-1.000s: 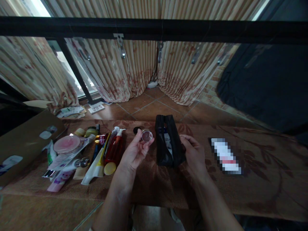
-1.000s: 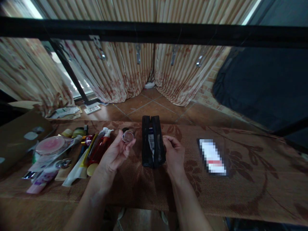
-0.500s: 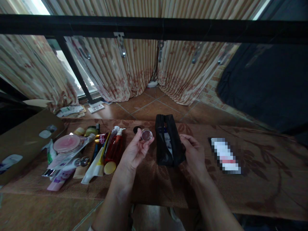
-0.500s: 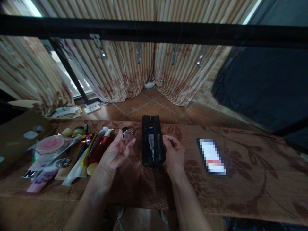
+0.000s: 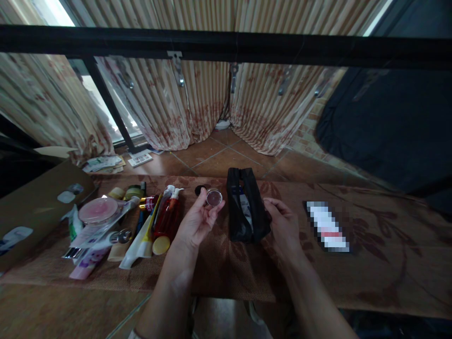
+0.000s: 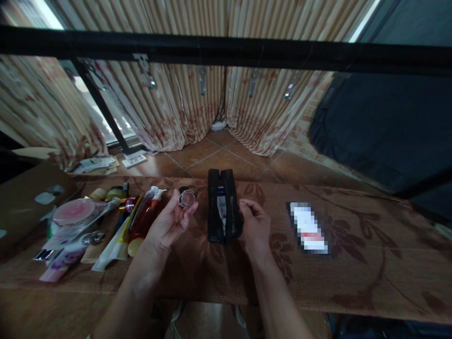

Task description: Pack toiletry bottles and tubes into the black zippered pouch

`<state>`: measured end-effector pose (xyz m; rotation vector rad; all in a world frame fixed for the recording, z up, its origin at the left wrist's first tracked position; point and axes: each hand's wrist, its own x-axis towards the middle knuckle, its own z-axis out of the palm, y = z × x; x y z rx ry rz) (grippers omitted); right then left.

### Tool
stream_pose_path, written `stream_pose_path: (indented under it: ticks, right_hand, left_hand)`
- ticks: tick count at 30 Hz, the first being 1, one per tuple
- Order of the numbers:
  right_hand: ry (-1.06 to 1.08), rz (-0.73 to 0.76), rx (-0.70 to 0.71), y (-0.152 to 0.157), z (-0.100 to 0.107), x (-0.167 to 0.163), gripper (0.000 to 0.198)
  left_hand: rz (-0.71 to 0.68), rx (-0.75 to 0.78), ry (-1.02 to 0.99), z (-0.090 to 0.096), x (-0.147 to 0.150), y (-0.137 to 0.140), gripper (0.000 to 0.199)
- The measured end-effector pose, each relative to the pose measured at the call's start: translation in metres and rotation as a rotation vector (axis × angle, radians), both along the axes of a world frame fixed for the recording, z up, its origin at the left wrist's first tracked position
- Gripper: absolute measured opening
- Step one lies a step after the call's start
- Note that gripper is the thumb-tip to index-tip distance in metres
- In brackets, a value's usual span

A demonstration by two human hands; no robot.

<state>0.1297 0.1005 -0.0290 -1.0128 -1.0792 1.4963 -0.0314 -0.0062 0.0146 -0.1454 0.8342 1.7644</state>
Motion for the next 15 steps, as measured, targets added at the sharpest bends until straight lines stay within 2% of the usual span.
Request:
stream_pose_path:
  ticks: [7, 12, 15]
  right_hand:
    - [-0.047, -0.016, 0.052, -0.003, -0.005, 0.005, 0.023]
    - [-0.097, 0.005, 0.096, -0.007, -0.007, 0.007, 0.022]
    - [-0.134, -0.03, 0.137, -0.01, -0.01, 0.015, 0.024]
  left_hand:
    - [0.015, 0.025, 0.016, 0.0, 0.0, -0.003, 0.019]
    - [-0.05, 0.012, 0.047, -0.002, 0.0, -0.003, 0.014]
    - [-0.079, 0.003, 0.127, -0.007, 0.003, -0.004, 0.01]
